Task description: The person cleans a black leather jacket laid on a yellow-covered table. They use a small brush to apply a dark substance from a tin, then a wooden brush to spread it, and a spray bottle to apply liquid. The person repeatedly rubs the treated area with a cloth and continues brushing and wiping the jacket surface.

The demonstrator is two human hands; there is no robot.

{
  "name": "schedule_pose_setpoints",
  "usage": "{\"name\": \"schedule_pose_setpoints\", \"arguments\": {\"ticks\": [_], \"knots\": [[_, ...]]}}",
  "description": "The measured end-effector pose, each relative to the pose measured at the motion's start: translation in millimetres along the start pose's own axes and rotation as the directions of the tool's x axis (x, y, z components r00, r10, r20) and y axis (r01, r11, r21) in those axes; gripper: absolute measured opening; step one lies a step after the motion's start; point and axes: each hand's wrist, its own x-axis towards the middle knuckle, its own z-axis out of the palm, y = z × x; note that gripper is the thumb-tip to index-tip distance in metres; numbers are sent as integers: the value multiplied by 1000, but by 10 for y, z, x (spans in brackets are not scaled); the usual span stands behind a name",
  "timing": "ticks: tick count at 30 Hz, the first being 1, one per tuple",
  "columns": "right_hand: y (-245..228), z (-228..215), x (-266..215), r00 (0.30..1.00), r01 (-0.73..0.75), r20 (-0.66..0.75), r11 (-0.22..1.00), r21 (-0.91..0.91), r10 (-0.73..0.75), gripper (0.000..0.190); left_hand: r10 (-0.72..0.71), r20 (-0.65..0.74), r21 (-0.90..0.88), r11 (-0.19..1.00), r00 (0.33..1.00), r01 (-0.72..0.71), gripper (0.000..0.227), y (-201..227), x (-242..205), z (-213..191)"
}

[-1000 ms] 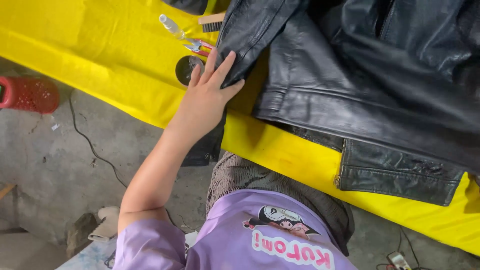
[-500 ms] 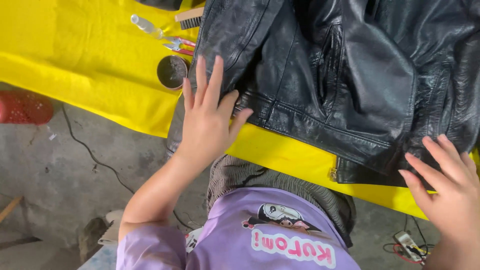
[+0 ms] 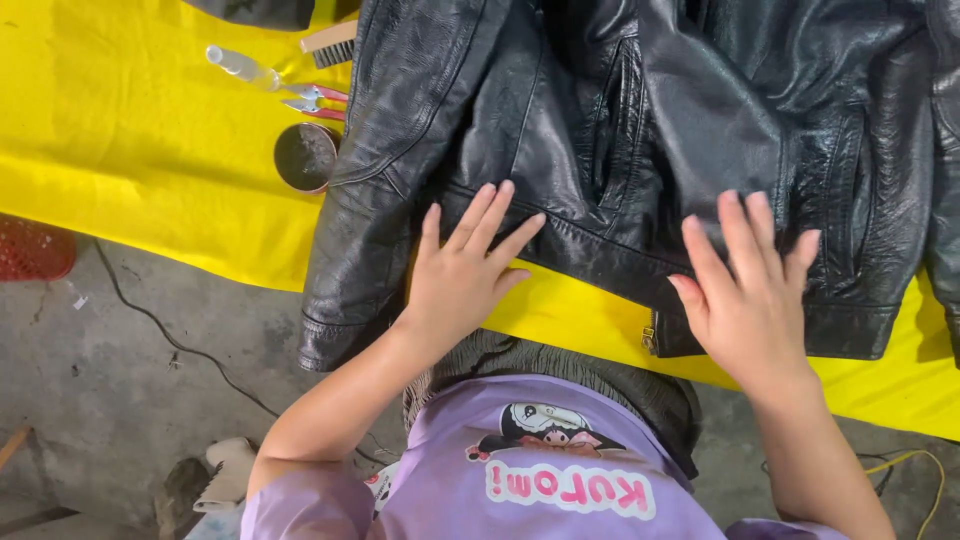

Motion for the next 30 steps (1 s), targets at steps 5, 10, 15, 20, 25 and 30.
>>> {"name": "schedule_pose_setpoints", "arguments": {"ticks": [5,10,15,20,25,30], "knots": [[108,175,-57,979,-159,121,985,-73,167,73,-41,80,-21,999,996,43,62,-67,-79,105],[162,159,-4,965,-201,172,980,-9,199,72,-19,144,-66,997,989,28,66,-102,-56,110],[188,91,125,923,-262,296,965,20,244,73,-23,181,-111,993,983,44,66,-66,-31,97],[434,124,193,984,-132,121,991,24,128,66,-89,144,-74,992,986,100,68,29,18,133],[704,155,421,968,-150,208,988,29,140,68,-166,78,-16,986,983,168,63,167,141,265],[900,186,594,961,-156,237,987,30,144,68,-213,73,-28,976,974,216,57,208,355,304]]}}
